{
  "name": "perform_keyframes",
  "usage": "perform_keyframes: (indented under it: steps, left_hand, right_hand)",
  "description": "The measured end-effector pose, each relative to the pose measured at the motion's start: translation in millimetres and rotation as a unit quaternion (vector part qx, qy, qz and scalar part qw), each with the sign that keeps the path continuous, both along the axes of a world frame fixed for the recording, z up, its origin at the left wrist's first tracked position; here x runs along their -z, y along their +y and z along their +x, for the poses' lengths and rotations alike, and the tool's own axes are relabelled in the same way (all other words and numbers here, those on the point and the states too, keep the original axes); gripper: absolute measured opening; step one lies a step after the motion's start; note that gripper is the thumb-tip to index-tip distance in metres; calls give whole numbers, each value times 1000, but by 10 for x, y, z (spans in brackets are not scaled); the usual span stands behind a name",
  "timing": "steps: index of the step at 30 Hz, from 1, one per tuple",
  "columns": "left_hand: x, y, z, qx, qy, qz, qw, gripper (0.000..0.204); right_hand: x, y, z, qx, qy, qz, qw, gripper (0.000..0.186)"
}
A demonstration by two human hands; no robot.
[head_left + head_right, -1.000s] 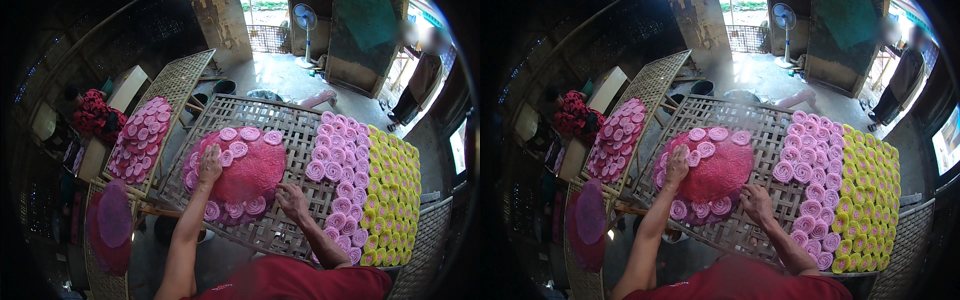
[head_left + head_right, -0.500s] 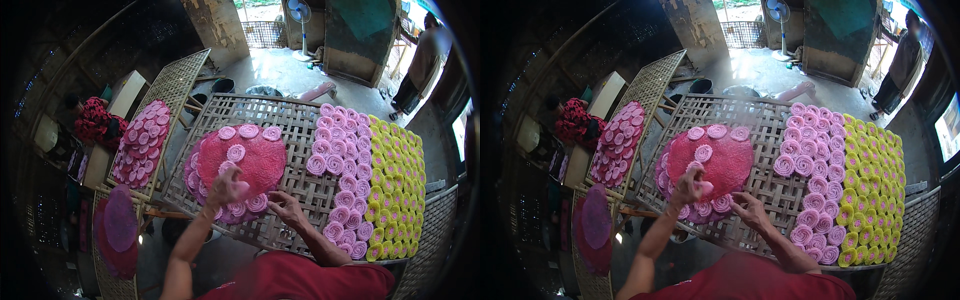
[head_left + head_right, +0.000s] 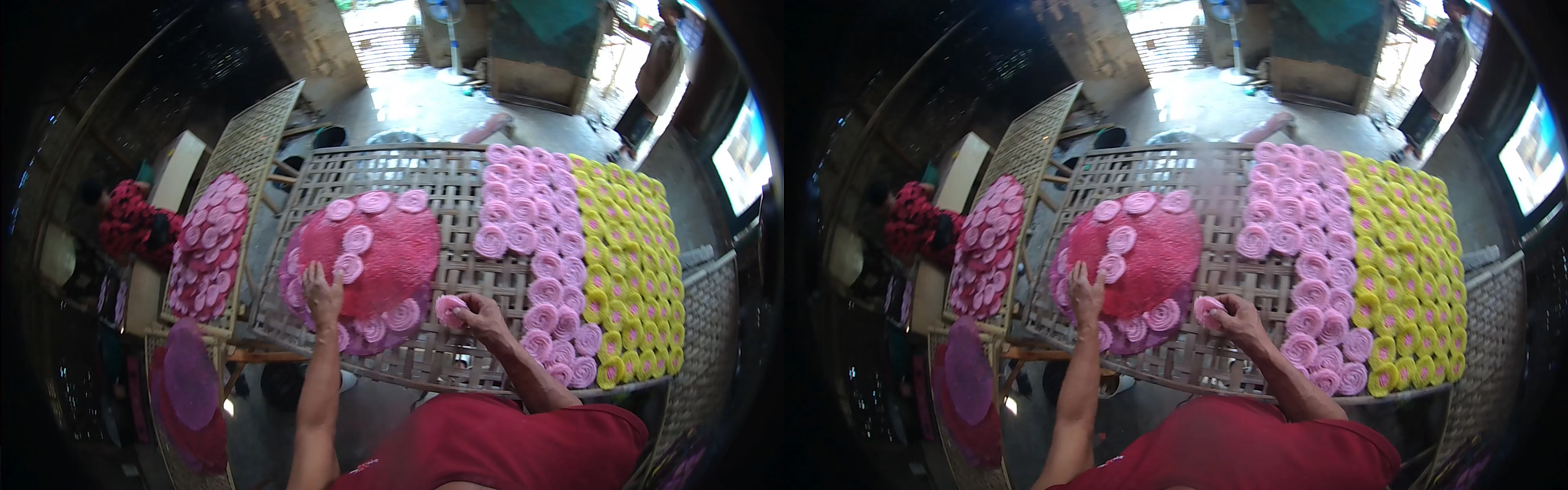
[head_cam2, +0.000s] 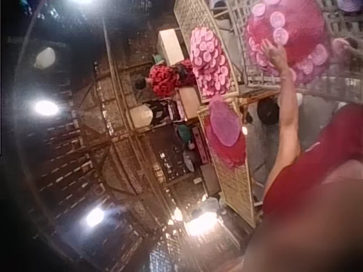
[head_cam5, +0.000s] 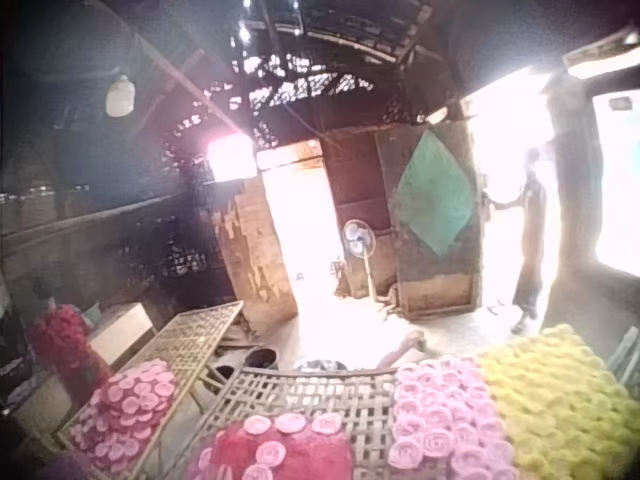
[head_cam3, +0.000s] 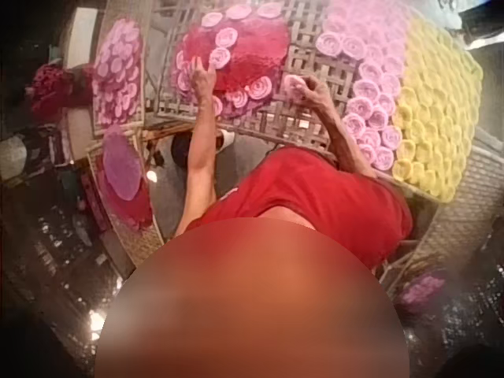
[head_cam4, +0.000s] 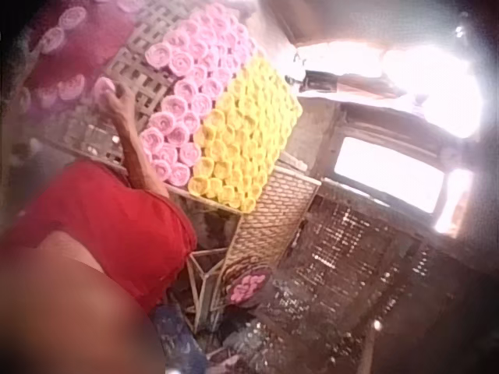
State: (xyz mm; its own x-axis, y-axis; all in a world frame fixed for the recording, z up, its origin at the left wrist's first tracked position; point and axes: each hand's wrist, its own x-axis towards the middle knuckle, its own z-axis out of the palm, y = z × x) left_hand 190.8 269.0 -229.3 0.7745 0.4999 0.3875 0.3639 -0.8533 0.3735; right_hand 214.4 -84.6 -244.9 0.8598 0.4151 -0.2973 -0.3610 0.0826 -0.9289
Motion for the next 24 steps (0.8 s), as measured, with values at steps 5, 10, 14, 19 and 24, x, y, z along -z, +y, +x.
perform_keyframes:
  steps: [5,10,14,19,24]
  left_hand:
    - [192,-113,114,52,-24,-21,998,33]
    - [-18,-487,81,26,-79,-160,984,18]
    - [-170,-799,-20,67,-115,-283,950,21]
    - [-358,-1388,-186,104,-130,-447,879,21]
    - [-407,-1852,-167,391,-108,-256,877,32]
  right_hand:
    - [-70,-449,302,109,-217,-292,925,22]
    - [-108,-704,621,221,-368,-419,800,20]
    - [-151,-784,690,250,-452,-488,704,21]
    - [-269,-434,369,266,-462,-447,718,29]
    - [-300,-102,-6,35,177,146,973,35]
